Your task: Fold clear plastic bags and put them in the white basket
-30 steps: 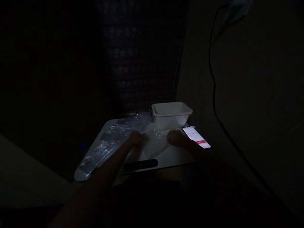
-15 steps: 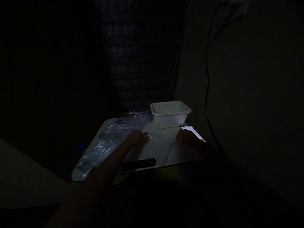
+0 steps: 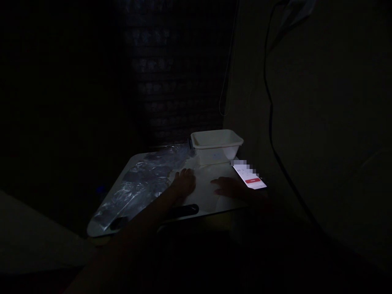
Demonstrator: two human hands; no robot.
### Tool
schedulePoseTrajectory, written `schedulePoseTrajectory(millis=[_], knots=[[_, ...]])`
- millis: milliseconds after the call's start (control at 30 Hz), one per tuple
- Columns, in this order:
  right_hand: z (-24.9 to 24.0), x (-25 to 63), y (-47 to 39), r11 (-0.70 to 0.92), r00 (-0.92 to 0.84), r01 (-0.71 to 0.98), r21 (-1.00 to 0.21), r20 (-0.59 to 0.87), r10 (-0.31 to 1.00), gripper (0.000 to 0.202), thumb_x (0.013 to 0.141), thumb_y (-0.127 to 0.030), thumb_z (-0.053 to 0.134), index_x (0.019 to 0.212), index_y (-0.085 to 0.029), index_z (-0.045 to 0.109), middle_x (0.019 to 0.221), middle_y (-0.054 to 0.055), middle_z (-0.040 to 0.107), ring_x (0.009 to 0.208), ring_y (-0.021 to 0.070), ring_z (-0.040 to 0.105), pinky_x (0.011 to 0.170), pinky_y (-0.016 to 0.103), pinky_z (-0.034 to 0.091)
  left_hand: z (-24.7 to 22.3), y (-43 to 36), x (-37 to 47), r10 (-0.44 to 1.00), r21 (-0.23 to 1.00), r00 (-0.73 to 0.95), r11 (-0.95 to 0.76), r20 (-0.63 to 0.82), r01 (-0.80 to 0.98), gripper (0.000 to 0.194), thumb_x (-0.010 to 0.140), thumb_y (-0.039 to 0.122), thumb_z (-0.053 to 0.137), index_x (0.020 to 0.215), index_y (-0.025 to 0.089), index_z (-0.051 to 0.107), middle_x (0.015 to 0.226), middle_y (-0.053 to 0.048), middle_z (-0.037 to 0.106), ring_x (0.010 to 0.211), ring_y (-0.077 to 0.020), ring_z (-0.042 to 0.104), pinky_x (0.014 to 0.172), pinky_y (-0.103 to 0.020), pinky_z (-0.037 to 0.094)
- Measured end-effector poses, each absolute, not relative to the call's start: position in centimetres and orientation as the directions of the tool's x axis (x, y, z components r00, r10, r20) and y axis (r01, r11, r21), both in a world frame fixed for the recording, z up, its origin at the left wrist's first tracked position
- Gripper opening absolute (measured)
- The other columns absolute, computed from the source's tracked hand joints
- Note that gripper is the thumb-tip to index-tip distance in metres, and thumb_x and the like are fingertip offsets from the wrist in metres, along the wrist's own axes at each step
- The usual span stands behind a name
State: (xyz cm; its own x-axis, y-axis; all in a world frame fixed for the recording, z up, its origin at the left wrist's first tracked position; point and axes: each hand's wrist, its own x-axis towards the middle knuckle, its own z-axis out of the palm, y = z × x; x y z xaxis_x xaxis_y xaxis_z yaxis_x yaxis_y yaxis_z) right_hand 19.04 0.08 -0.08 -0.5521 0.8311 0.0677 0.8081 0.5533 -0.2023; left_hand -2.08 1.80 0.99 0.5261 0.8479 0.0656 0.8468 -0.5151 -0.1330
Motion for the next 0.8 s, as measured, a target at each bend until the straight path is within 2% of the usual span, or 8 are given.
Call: schedulePoseTrajectory(millis=[167, 267, 400, 500, 633, 800], knots=[[-0.5, 20.3, 0.5, 0.578, -0.585, 0.790, -0.205, 0.028, 0.810, 0.043, 0.072, -0.040, 0.044, 0.112, -0.025, 0.043, 0.103, 0.006, 0.053, 0.092, 0.0173, 0.049, 0.078, 0.031, 0.037, 1.0, 2.1, -1.9, 0.927, -0.157, 0.367, -0.352, 0.074, 0.923, 0.043, 0.075, 0.032, 0.029, 0.111, 0.008, 0.037, 0.117, -0.018, 0.035, 0.105, -0.0306, 0.030, 0.079, -0.051, 0.024], [-0.2, 20.7, 0.5, 0.605, -0.615, 0.772, -0.197, 0.013, 0.788, 0.043, 0.071, -0.038, 0.046, 0.111, -0.025, 0.044, 0.099, 0.006, 0.055, 0.087, 0.0166, 0.051, 0.075, 0.030, 0.039, 1.4, 2.4, -1.9, 0.956, -0.144, 0.284, -0.273, 0.066, 0.951, 0.042, 0.074, 0.032, 0.031, 0.107, 0.007, 0.041, 0.110, -0.018, 0.042, 0.100, -0.0291, 0.036, 0.078, -0.048, 0.027], [-0.2, 21.0, 0.7, 0.613, -0.622, 0.765, -0.196, 0.023, 0.783, 0.042, 0.069, -0.034, 0.049, 0.109, -0.025, 0.046, 0.100, 0.004, 0.055, 0.090, 0.0163, 0.050, 0.075, 0.028, 0.039, 2.0, 2.4, -2.3, 0.973, -0.085, 0.227, -0.224, 0.030, 0.971, 0.040, 0.071, 0.036, 0.035, 0.098, 0.010, 0.048, 0.100, -0.015, 0.050, 0.093, -0.0263, 0.043, 0.076, -0.041, 0.032], [-0.4, 21.2, 1.1, 0.582, -0.585, 0.792, -0.187, 0.040, 0.810, 0.036, 0.072, -0.025, 0.044, 0.107, -0.023, 0.048, 0.101, 0.005, 0.055, 0.091, 0.0155, 0.050, 0.076, 0.029, 0.039, 2.2, 2.2, -2.9, 0.976, -0.095, 0.217, -0.214, 0.022, 0.972, 0.035, 0.071, 0.037, 0.036, 0.094, 0.016, 0.052, 0.095, -0.012, 0.053, 0.089, -0.0252, 0.047, 0.074, -0.039, 0.033], [-0.5, 21.3, 1.4, 0.536, -0.538, 0.830, -0.154, 0.036, 0.842, 0.036, 0.073, -0.015, 0.037, 0.105, -0.021, 0.049, 0.104, 0.006, 0.053, 0.091, 0.0143, 0.050, 0.077, 0.029, 0.038, 2.2, 2.1, -4.0, 0.980, -0.125, 0.197, -0.191, 0.037, 0.974, 0.031, 0.073, 0.036, 0.033, 0.088, 0.020, 0.055, 0.090, -0.011, 0.055, 0.085, -0.0256, 0.049, 0.072, -0.041, 0.032], [0.0, 21.9, 1.2, 0.380, -0.369, 0.923, -0.058, 0.141, 0.919, 0.034, 0.076, -0.017, 0.032, 0.106, -0.018, 0.048, 0.104, 0.007, 0.052, 0.089, 0.0148, 0.050, 0.072, 0.026, 0.040, 2.7, 2.2, -4.7, 0.978, -0.092, 0.207, -0.203, 0.037, 0.975, 0.034, 0.073, 0.035, 0.033, 0.090, 0.014, 0.054, 0.090, -0.014, 0.054, 0.086, -0.0267, 0.049, 0.071, -0.042, 0.034]])
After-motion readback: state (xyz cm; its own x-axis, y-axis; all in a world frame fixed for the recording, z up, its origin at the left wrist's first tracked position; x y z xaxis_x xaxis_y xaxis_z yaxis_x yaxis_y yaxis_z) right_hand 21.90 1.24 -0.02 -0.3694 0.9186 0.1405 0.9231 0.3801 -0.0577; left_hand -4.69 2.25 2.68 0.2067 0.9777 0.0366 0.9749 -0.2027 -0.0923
